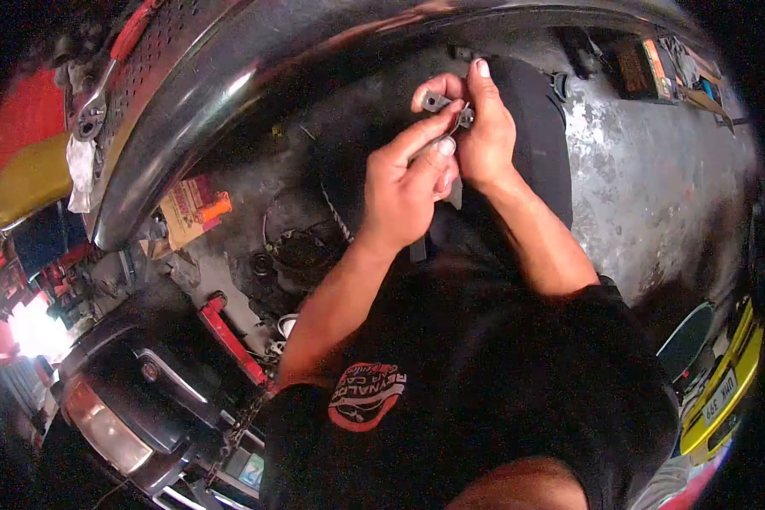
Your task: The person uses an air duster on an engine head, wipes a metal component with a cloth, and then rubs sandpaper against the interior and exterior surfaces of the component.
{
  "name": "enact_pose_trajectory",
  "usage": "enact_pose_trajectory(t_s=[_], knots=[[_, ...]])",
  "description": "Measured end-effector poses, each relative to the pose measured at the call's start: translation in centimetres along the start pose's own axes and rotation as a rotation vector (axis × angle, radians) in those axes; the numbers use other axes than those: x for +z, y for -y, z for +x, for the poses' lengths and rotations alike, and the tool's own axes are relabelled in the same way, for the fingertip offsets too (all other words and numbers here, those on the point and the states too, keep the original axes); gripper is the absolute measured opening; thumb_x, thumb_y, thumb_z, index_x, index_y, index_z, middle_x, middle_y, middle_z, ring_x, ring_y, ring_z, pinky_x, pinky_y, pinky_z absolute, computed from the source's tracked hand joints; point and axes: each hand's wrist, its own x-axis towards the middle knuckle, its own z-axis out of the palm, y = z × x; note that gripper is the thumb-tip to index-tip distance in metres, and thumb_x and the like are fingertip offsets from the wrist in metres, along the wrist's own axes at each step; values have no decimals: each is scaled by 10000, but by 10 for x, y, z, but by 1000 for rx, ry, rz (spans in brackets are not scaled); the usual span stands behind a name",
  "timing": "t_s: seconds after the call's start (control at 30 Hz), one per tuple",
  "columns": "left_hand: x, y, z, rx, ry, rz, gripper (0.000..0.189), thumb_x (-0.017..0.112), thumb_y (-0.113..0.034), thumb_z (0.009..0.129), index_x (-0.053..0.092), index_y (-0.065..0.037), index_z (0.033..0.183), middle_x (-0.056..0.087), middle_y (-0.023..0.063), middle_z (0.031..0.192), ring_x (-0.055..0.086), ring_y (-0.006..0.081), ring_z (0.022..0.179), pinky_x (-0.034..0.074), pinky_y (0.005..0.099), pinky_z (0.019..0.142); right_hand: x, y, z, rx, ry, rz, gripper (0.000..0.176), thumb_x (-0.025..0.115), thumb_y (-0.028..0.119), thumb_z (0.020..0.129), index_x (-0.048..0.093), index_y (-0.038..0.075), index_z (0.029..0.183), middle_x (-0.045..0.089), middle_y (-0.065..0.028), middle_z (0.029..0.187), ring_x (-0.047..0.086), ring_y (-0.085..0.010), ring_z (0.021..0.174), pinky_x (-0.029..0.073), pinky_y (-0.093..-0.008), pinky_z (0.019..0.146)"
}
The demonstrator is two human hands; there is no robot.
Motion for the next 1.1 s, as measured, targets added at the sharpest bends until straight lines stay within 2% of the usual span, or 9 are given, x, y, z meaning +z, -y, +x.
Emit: enact_pose_trajectory(t_s=[0.23, 0.5, 0.6, 0.67, 0.73, 0.83, 0.93, 1.03, 1.1], knots=[[-24, -15, 13, 756, -11, 1301, 482, 602, 24, 764, 617, -37, 1242, 520, 84, 728, 579, 266, 606, 491, 358, 570, 7, 3, 2, -66, -89, -180, 694, 210, 496, 1022, 678, 27, 815, 642, -48, 756, 522, -123, 672, 443, -273, 682], [5, 4, 2, -37, -63, 32, 473, 562, 58, 798, 624, -67, 1250, 616, 112, 784, 594, 234, 607, 498, 304, 544, -1, 0, 6, -80, -81, -246, 785, 143, 551, 1011, 689, 22, 817, 634, -55, 699, 535, -132, 649, 437, -281, 639], [-8, 9, 10, 667, -171, 976, 503, 575, 2, 787, 600, -80, 1283, 544, 64, 735, 566, 217, 604, 473, 300, 521, 2, -1, 5, -88, -98, -236, 759, 156, 525, 1025, 678, 10, 830, 662, -71, 772, 567, -141, 719, 460, -284, 709], [-26, 2, 13, 803, -118, 1291, 508, 589, -139, 794, 588, -95, 1300, 422, 38, 668, 502, 208, 571, 473, 346, 529, 11, 2, 4, -53, -155, -200, 754, 170, 527, 1027, 671, -1, 834, 663, -79, 796, 566, -151, 723, 464, -288, 723], [-25, -4, 7, 641, -21, 1248, 497, 595, -63, 793, 587, -61, 1289, 584, 84, 785, 620, 274, 706, 531, 364, 630, 11, 3, 3, -58, -134, -226, 749, 173, 544, 1022, 665, 6, 852, 659, -59, 826, 543, -138, 741, 435, -259, 735], [5, 3, 0, 260, -105, 238, 383, 543, 55, 864, 590, 22, 1243, 630, 185, 1220, 631, 279, 1120, 520, 328, 894, 3, 2, 3, -53, -52, -157, 759, 168, 576, 1009, 655, 10, 869, 618, -37, 759, 498, -113, 694, 400, -236, 666], [10, 8, -7, -155, -67, -174, 388, 562, 0, 864, 620, -26, 1247, 676, 132, 933, 655, 210, 775, 524, 312, 661, 0, 3, 1, -9, -31, -113, 766, 159, 584, 1004, 657, 21, 854, 557, -13, 693, 452, -92, 655, 370, -235, 610], [-13, 13, 5, 701, -161, 1093, 449, 570, -48, 810, 622, -73, 1255, 581, 51, 771, 557, 181, 635, 479, 307, 567, 6, 1, 1, -64, -97, -182, 755, 166, 562, 1013, 672, 29, 841, 586, -18, 739, 476, -108, 678, 391, -241, 652], [-36, 2, 16, 829, -67, 1312, 492, 586, -96, 764, 619, -104, 1255, 546, 37, 749, 557, 213, 618, 495, 324, 567, 7, 2, 3, -123, -99, -305, 743, 169, 542, 1021, 679, 31, 848, 617, -26, 789, 495, -118, 717, 408, -247, 706]])
